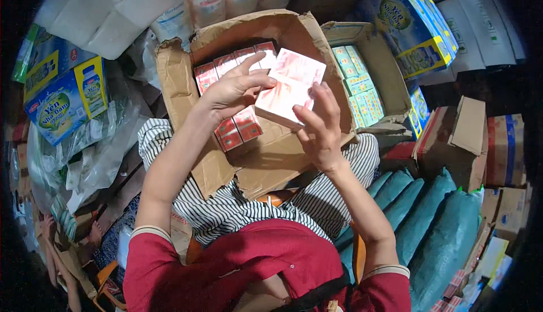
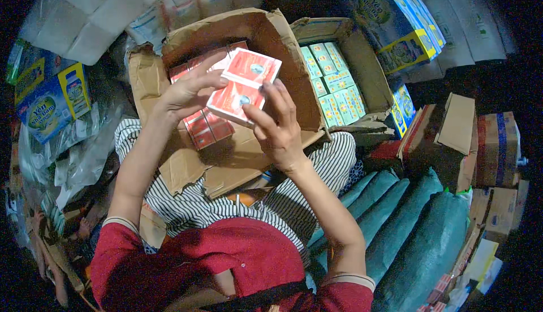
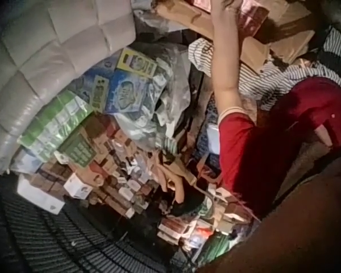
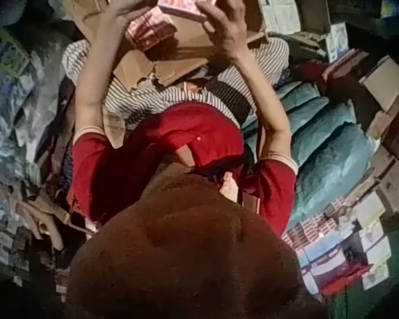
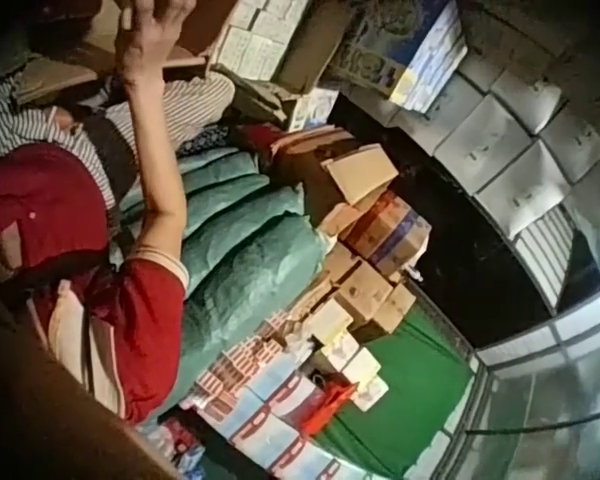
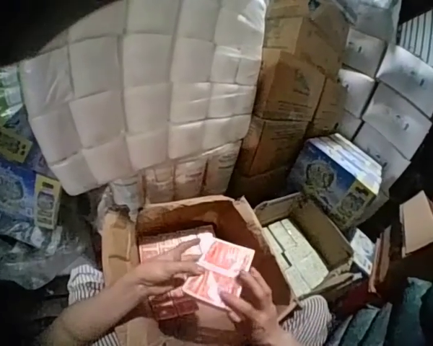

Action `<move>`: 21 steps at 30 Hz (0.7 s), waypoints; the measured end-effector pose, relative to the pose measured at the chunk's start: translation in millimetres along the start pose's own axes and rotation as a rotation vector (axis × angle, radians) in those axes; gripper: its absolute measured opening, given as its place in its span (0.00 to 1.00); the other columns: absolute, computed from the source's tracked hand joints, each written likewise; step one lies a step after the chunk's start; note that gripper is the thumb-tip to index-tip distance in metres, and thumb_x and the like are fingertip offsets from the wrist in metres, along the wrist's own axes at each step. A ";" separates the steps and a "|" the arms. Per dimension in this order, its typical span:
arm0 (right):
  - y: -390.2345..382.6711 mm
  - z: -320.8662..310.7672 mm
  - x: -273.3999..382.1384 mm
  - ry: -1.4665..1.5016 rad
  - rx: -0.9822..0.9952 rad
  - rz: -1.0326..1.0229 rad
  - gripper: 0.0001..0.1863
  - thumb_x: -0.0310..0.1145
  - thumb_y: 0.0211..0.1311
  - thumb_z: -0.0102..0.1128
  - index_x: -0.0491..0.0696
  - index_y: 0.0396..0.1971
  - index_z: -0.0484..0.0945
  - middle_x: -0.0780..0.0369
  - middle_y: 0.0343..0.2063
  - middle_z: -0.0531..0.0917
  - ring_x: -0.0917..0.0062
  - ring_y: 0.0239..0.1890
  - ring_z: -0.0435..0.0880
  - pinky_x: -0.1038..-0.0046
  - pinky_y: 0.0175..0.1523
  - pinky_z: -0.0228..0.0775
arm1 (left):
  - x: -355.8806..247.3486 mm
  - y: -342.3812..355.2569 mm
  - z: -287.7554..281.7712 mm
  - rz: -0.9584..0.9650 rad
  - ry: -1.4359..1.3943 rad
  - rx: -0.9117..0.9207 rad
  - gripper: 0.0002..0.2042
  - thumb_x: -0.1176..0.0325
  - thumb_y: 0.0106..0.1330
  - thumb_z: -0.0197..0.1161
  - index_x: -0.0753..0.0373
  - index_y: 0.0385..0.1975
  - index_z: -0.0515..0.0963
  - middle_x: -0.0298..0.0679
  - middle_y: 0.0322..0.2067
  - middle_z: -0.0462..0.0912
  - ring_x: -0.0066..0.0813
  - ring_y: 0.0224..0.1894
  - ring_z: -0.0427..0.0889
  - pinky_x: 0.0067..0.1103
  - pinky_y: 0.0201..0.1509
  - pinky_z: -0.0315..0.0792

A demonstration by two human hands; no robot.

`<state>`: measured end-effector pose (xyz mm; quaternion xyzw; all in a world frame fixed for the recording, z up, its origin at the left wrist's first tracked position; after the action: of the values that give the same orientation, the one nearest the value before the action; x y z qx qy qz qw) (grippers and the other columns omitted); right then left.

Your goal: Packing small rectangular boxes into larger cardboard shipping containers.

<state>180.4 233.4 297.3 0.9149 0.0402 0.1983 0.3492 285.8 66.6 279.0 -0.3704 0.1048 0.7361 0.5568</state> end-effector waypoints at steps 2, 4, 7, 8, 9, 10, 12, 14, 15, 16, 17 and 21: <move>-0.9 3.8 -5.2 0.129 0.039 0.177 0.34 0.14 0.37 0.56 0.51 0.51 0.67 0.54 0.57 0.62 0.59 0.61 0.59 0.65 0.61 0.60 | -2.0 1.4 -5.5 0.069 0.041 -0.013 0.45 0.81 0.48 0.64 0.65 0.64 0.41 0.52 0.55 0.59 0.31 0.46 0.75 0.21 0.47 0.72; -0.7 7.1 -17.8 0.298 0.045 0.405 0.33 0.15 0.43 0.51 0.44 0.56 0.60 0.53 0.57 0.61 0.64 0.61 0.60 0.69 0.61 0.56 | -5.2 1.3 -8.6 0.204 0.171 -0.118 0.46 0.81 0.47 0.65 0.65 0.64 0.39 0.51 0.54 0.62 0.32 0.44 0.76 0.20 0.40 0.74; 22.4 1.3 -26.2 0.467 0.075 0.558 0.30 0.26 0.55 0.53 0.41 0.58 0.54 0.53 0.55 0.65 0.68 0.59 0.63 0.71 0.60 0.56 | -11.0 0.8 -4.9 0.261 0.251 -0.250 0.49 0.80 0.44 0.66 0.67 0.63 0.38 0.50 0.51 0.65 0.32 0.43 0.76 0.21 0.38 0.74; 30.1 6.6 -24.5 0.514 0.158 0.649 0.32 0.31 0.56 0.56 0.40 0.58 0.53 0.52 0.54 0.66 0.69 0.58 0.64 0.71 0.60 0.57 | -12.5 -0.9 -2.2 0.245 0.292 -0.287 0.50 0.79 0.44 0.66 0.67 0.63 0.36 0.49 0.50 0.67 0.33 0.42 0.77 0.23 0.40 0.74; 37.1 13.0 -19.8 0.560 0.242 0.739 0.35 0.36 0.56 0.59 0.39 0.59 0.52 0.52 0.53 0.67 0.71 0.58 0.64 0.71 0.60 0.57 | -7.1 -0.8 -3.4 0.239 0.289 -0.297 0.50 0.79 0.44 0.66 0.67 0.63 0.36 0.49 0.50 0.67 0.33 0.42 0.77 0.23 0.40 0.74; 49.4 13.5 -10.6 0.562 0.320 0.671 0.40 0.40 0.54 0.62 0.39 0.59 0.50 0.51 0.52 0.68 0.72 0.56 0.66 0.71 0.59 0.59 | -3.3 1.4 -2.5 0.261 0.329 -0.317 0.50 0.79 0.44 0.66 0.66 0.63 0.35 0.49 0.48 0.69 0.32 0.41 0.77 0.24 0.40 0.74; 49.6 35.4 -21.6 0.359 0.351 0.655 0.46 0.40 0.46 0.68 0.38 0.59 0.49 0.49 0.51 0.68 0.70 0.51 0.71 0.71 0.55 0.65 | 1.8 1.8 0.4 0.215 0.370 -0.306 0.50 0.78 0.46 0.65 0.62 0.64 0.34 0.53 0.54 0.58 0.34 0.46 0.74 0.28 0.48 0.71; 52.7 47.4 -30.5 0.187 0.380 0.650 0.46 0.39 0.44 0.69 0.38 0.58 0.50 0.49 0.50 0.69 0.70 0.49 0.73 0.71 0.53 0.67 | 4.7 5.7 -10.3 0.178 0.404 -0.309 0.50 0.78 0.46 0.65 0.62 0.64 0.34 0.53 0.54 0.59 0.34 0.45 0.75 0.28 0.47 0.72; 50.2 54.4 -39.2 0.229 0.400 0.661 0.44 0.38 0.43 0.69 0.38 0.56 0.52 0.48 0.47 0.71 0.69 0.48 0.74 0.71 0.51 0.68 | 6.1 6.9 -14.3 0.144 0.440 -0.303 0.50 0.78 0.46 0.64 0.62 0.64 0.33 0.54 0.53 0.59 0.34 0.44 0.76 0.27 0.46 0.72; 44.2 61.6 -50.0 0.271 0.419 0.678 0.42 0.37 0.42 0.69 0.38 0.54 0.54 0.48 0.45 0.73 0.67 0.47 0.76 0.70 0.49 0.70 | 0.8 2.4 -9.2 0.086 0.457 -0.327 0.50 0.76 0.47 0.64 0.63 0.64 0.32 0.56 0.55 0.58 0.35 0.46 0.74 0.30 0.51 0.69; 39.8 65.9 -58.0 0.270 0.421 0.675 0.42 0.37 0.42 0.69 0.38 0.54 0.54 0.48 0.45 0.73 0.67 0.47 0.76 0.70 0.49 0.70 | -0.5 2.5 -12.8 0.088 0.455 -0.327 0.50 0.76 0.47 0.64 0.63 0.64 0.32 0.56 0.55 0.58 0.35 0.46 0.74 0.30 0.51 0.69; 6.2 94.9 -97.8 0.071 0.693 0.763 0.42 0.40 0.36 0.71 0.37 0.51 0.59 0.48 0.40 0.76 0.65 0.44 0.78 0.70 0.47 0.71 | -21.4 -1.5 -24.5 0.412 0.481 -0.465 0.51 0.70 0.44 0.67 0.63 0.64 0.35 0.58 0.58 0.54 0.42 0.60 0.58 0.36 0.61 0.54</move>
<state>127.3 148.9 204.3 0.9192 -0.2211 0.3176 -0.0729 299.9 37.3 276.3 -0.6197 0.1347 0.7287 0.2583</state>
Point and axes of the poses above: each hand's wrist, its own y-axis towards the middle knuckle, its own z-axis out of the palm, x = y × z, the point moved 3 cm from there along y, towards the middle knuckle
